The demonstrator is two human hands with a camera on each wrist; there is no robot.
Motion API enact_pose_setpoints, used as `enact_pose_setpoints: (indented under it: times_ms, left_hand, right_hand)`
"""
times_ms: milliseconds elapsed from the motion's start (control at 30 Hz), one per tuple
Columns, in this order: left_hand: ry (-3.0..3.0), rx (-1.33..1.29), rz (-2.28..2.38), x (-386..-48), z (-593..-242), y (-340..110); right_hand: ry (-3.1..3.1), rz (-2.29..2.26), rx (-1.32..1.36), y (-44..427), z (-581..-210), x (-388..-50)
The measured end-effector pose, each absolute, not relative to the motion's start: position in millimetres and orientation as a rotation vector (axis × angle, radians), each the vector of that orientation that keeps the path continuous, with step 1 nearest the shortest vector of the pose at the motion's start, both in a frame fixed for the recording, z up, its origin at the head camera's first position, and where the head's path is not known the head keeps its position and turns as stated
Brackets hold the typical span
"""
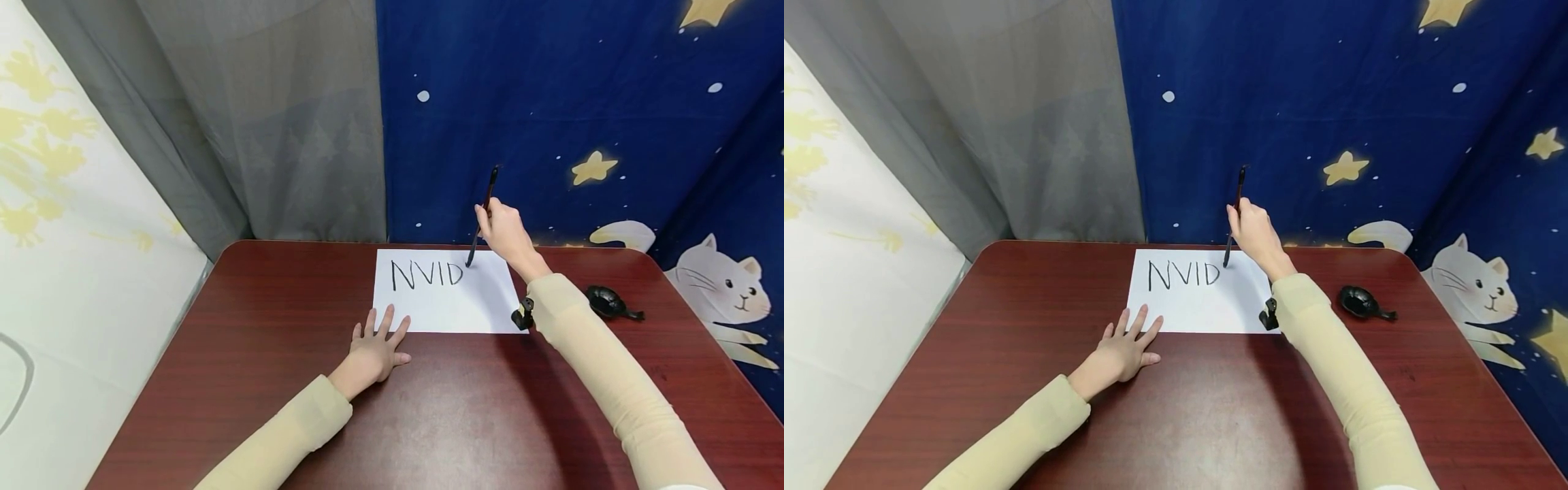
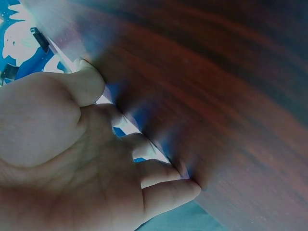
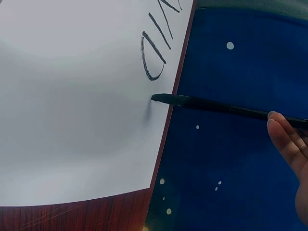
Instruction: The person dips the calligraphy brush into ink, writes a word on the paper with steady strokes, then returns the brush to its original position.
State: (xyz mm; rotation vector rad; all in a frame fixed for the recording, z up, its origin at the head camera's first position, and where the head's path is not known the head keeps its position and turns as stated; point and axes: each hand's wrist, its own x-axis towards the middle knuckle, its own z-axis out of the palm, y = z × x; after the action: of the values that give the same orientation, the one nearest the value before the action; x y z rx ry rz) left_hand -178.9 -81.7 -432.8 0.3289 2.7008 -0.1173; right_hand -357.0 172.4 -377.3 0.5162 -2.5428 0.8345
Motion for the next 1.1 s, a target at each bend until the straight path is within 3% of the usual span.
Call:
enact_pose_setpoints:
  times_ms: [300, 733, 1100]
  left_hand:
    - [2.695, 0.324, -0.11, -179.8, -433.3, -81.8]
    - [2.669, 0.337, -0.136, -194.3, -461.4, -86.0]
    - [2.695, 0.321, -0.145, -183.4, -442.3, -82.1]
  right_hand:
    - [-2.541, 0.826, 0.518, 172.5, -377.4, -357.7]
    - [-2.563, 0.831, 0.518, 172.1, -376.4, -355.7]
    - [-2.572, 0.83, 0.511, 171.5, -376.2, -354.2]
